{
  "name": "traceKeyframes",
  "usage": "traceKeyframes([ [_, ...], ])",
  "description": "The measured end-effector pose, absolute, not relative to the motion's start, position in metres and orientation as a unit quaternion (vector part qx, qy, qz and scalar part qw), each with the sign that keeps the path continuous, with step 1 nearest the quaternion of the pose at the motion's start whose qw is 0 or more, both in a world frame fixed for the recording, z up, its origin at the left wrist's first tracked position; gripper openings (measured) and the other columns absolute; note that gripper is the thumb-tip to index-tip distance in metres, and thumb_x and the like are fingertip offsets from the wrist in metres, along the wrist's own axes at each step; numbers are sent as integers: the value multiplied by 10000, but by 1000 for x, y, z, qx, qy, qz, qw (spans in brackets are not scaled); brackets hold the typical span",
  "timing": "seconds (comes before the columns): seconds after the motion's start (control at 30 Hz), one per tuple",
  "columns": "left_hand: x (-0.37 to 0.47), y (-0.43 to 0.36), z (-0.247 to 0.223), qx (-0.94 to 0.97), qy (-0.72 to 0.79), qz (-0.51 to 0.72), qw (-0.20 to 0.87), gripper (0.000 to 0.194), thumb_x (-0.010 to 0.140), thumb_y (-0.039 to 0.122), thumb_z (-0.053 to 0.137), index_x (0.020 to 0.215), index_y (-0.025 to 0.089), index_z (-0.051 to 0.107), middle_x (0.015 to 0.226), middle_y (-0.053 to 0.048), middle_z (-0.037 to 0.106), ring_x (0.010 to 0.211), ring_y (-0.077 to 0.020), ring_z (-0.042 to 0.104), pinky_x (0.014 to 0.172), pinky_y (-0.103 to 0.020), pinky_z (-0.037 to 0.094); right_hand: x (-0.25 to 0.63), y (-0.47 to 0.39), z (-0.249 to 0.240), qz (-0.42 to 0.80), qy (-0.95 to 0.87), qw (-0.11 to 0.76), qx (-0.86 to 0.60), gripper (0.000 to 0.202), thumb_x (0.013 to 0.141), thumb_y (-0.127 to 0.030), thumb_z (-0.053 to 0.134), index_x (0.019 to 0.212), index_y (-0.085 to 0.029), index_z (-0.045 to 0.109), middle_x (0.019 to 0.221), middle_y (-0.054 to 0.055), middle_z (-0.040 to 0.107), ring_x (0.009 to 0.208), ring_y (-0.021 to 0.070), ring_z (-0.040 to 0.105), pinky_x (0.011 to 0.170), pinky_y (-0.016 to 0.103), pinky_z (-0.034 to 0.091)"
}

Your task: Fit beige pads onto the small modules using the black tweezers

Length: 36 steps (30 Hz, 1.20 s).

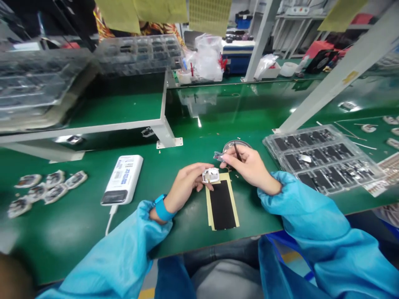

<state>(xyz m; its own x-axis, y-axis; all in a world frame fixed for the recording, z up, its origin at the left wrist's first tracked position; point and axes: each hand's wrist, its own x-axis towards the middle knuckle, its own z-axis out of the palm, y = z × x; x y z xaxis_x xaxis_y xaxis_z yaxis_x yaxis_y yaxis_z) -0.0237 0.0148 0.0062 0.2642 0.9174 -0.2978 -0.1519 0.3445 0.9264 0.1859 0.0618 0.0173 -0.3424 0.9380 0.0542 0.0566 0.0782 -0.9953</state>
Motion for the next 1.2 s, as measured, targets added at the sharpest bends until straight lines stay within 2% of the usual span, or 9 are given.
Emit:
traceKeyframes([
  [0.1, -26, 17, 7, 448, 474, 413, 636, 435, 861, 347, 721, 1198, 93, 620, 968, -120, 715, 721, -172, 690, 548, -222, 400, 188, 62, 18, 596, -596, 383, -378, 327, 814, -400, 781, 1001, -150, 681, 852, 51, 715, 800, 142, 688, 785, 274, 554],
  [0.2, -27, 19, 5, 470, 498, 426, 592, 415, 829, 363, 762, 1122, 98, 636, 937, -98, 719, 677, -150, 668, 612, -248, 482, 188, 59, 15, 634, -590, 336, -370, 332, 763, -380, 822, 973, -146, 717, 912, 62, 728, 835, 148, 692, 806, 273, 557],
  [0.33, -28, 21, 1, 474, 542, 433, 543, 403, 893, 464, 684, 1069, 102, 710, 812, -65, 681, 566, -92, 542, 493, -222, 367, 181, 52, 12, 621, -616, 272, -401, 301, 764, -407, 816, 828, -128, 722, 775, 48, 705, 705, 115, 634, 680, 229, 488],
  [0.43, -30, 20, -1, 476, 538, 453, 527, 431, 939, 501, 614, 1090, 119, 743, 806, -60, 656, 567, -80, 463, 497, -226, 348, 175, 47, 11, 616, -607, 271, -423, 334, 771, -446, 801, 821, -124, 733, 766, 46, 703, 700, 105, 619, 688, 224, 466],
  [0.67, -27, 13, 7, 519, 515, 471, 493, 355, 947, 410, 625, 1151, 144, 742, 912, -54, 695, 630, -71, 509, 598, -208, 441, 172, 48, 6, 610, -580, 301, -448, 372, 806, -480, 756, 824, -108, 747, 802, 69, 708, 733, 111, 623, 732, 234, 485],
  [0.77, -23, 11, 7, 528, 486, 473, 511, 368, 920, 371, 667, 1189, 124, 705, 1081, -93, 712, 820, -121, 640, 738, -229, 524, 174, 50, 5, 614, -578, 312, -438, 350, 794, -459, 772, 770, -112, 732, 809, 70, 708, 767, 115, 636, 768, 233, 491],
  [0.87, -22, 10, 3, 556, 485, 455, 499, 463, 864, 343, 737, 1279, 153, 658, 1180, -100, 690, 969, -178, 663, 809, -267, 539, 175, 50, 8, 612, -571, 311, -451, 372, 791, -480, 773, 763, -111, 727, 732, 57, 675, 692, 97, 596, 689, 221, 466],
  [1.0, -24, 8, -3, 604, 508, 433, 435, 515, 835, 307, 764, 1327, 212, 646, 1159, -61, 690, 823, -122, 605, 679, -228, 487, 175, 49, 9, 608, -558, 314, -470, 415, 788, -506, 773, 736, -100, 704, 585, 26, 570, 537, 57, 455, 525, 202, 342],
  [1.2, -25, 8, -3, 640, 528, 426, 360, 456, 852, 317, 749, 1298, 246, 684, 1011, -6, 702, 654, -67, 456, 617, -196, 449, 175, 50, 5, 610, -560, 310, -467, 411, 801, -494, 771, 730, -96, 695, 542, 3, 511, 459, 23, 322, 453, 206, 197],
])
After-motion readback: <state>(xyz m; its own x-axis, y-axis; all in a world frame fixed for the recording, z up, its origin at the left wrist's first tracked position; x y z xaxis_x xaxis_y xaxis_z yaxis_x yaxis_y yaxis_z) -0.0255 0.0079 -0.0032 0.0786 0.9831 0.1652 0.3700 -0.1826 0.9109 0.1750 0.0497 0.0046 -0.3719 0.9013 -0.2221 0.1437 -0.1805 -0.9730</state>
